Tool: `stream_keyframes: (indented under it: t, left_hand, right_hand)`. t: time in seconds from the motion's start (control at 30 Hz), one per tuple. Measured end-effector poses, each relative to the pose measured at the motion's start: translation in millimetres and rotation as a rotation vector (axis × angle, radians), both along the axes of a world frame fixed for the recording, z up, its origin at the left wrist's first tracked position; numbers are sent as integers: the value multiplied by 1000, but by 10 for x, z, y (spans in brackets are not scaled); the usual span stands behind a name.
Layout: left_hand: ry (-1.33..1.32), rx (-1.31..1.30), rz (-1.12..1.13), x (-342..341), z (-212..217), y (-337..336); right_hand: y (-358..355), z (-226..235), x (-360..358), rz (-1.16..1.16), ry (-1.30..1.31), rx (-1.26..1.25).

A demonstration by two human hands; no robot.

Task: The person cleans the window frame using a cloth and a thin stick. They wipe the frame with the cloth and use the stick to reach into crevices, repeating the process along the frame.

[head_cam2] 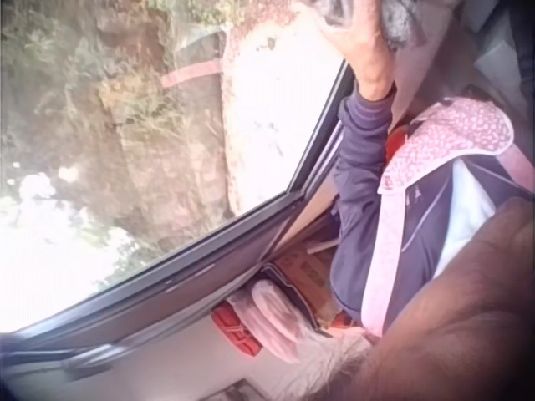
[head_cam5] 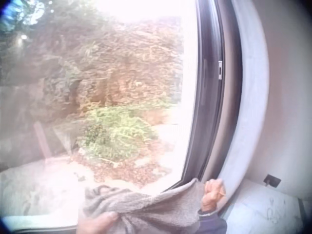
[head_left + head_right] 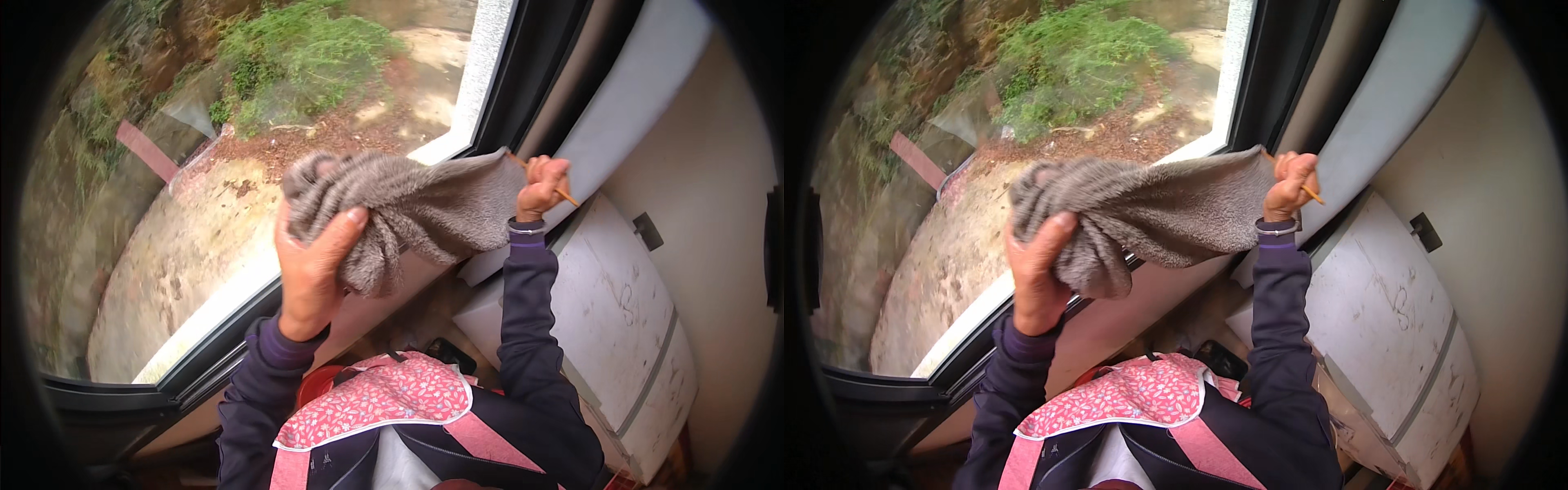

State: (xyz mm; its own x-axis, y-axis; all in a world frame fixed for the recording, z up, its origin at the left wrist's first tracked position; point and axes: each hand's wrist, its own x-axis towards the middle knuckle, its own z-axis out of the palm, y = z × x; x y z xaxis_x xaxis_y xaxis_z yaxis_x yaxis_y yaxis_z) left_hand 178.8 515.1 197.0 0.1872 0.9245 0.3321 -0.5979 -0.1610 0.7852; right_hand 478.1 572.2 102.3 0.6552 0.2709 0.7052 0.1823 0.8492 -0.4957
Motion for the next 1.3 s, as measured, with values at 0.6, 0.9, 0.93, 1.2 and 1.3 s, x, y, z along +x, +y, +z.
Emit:
stream_keyframes:
  t: [0.6, 0.9, 0.93, 1.2, 1.3]
  left_hand:
    - [384, -142, -32, 236, -1253, 66]
    - [348, -244, 9, -526, -1008, -224]
    - [339, -232, 2, -608, -962, -262]
    - [182, -307, 225, -1174, -585, -365]
    - [238, -303, 198, -1024, -744, -285]
  right_hand:
    - [987, -539, 290, -18, -327, -640]
    - [573, -591, -622, -148, -405, -617]
    - [518, -621, -745, -97, -404, -622]
    - [-58, -705, -1716, -161, -913, -554]
    - [17, -710, -1379, -222, -1018, -412]
